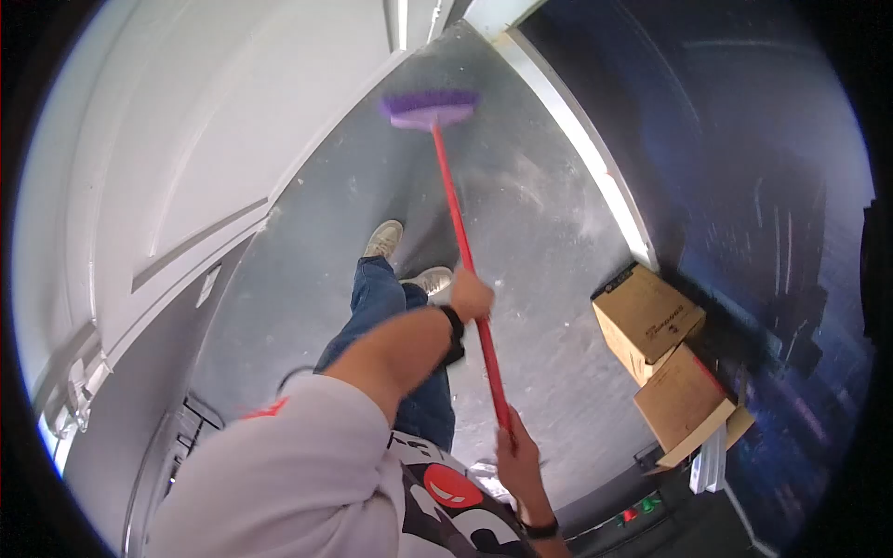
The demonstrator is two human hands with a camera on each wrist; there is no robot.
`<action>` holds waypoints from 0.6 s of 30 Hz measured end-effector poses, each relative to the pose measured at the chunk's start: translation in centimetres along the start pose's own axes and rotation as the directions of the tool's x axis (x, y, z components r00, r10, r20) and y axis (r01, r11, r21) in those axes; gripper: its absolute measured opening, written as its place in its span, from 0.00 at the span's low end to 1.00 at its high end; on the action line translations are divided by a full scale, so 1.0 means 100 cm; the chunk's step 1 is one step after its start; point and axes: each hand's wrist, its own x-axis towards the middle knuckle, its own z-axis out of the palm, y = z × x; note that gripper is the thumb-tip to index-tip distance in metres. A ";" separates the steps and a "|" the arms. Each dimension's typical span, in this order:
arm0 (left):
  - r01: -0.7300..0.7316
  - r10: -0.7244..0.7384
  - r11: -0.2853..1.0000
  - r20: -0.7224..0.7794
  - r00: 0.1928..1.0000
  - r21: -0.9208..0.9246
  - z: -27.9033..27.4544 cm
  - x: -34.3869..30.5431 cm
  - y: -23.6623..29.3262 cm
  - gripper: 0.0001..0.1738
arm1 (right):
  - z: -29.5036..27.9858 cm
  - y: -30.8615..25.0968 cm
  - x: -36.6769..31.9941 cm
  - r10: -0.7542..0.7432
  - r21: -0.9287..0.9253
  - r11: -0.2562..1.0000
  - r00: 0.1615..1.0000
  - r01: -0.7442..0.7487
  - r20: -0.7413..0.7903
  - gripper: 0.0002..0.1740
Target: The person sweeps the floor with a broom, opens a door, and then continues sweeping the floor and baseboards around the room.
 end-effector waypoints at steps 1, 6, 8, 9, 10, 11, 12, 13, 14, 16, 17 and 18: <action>-0.003 0.003 1.000 0.002 1.000 0.005 0.013 0.003 0.006 0.08 | -0.022 0.005 -0.027 0.035 -0.065 0.997 0.999 -0.035 -0.002 0.25; -0.061 0.121 0.943 0.167 0.978 -0.326 0.087 -0.025 0.187 0.12 | -0.062 0.066 -0.115 -0.252 -0.267 0.947 0.926 0.177 -0.282 0.23; 0.464 -0.378 -0.318 0.559 0.738 -0.827 -0.020 -0.054 0.184 0.12 | -0.074 0.067 -0.108 -0.243 -0.231 0.955 0.935 0.184 -0.259 0.24; 0.454 -0.396 -0.307 0.546 0.738 -0.836 -0.046 -0.052 0.174 0.12 | -0.080 0.068 -0.098 -0.225 -0.200 0.963 0.946 0.180 -0.234 0.24; 0.381 -0.498 -0.156 0.406 0.766 -0.911 -0.068 -0.045 0.160 0.10 | -0.083 0.071 -0.076 -0.336 -0.231 0.931 0.911 0.282 -0.240 0.24; 0.311 -0.570 0.006 0.252 0.782 -0.950 -0.084 -0.032 0.145 0.10 | -0.084 0.062 -0.055 -0.188 -0.071 0.982 0.959 0.177 -0.213 0.23; 0.248 -0.543 0.257 0.073 0.836 -0.934 -0.085 -0.010 0.121 0.09 | -0.080 0.062 -0.026 -0.199 -0.025 0.980 0.961 0.198 -0.193 0.23; 0.171 -0.471 0.489 -0.093 0.877 -0.855 -0.078 0.020 0.090 0.08 | -0.076 0.059 0.006 -0.208 0.022 0.976 0.963 0.215 -0.172 0.24; 0.174 -0.522 0.255 0.016 0.853 -0.951 -0.073 0.059 0.057 0.07 | -0.069 0.035 0.034 -0.151 0.206 0.964 0.984 0.168 -0.096 0.25; 0.397 -0.501 0.384 0.173 0.848 -0.834 -0.102 0.092 -0.010 0.10 | -0.037 -0.017 0.084 -0.021 0.448 0.894 0.998 -0.007 0.056 0.26; 0.405 -0.501 0.387 0.180 0.847 -0.829 -0.099 0.084 -0.027 0.10 | -0.014 -0.034 0.095 0.069 0.509 0.852 0.989 -0.126 0.129 0.26; 0.281 -0.276 0.882 0.070 0.959 -0.379 -0.098 0.070 -0.034 0.08 | 0.006 -0.041 0.091 -0.063 0.486 0.874 0.993 0.005 0.102 0.26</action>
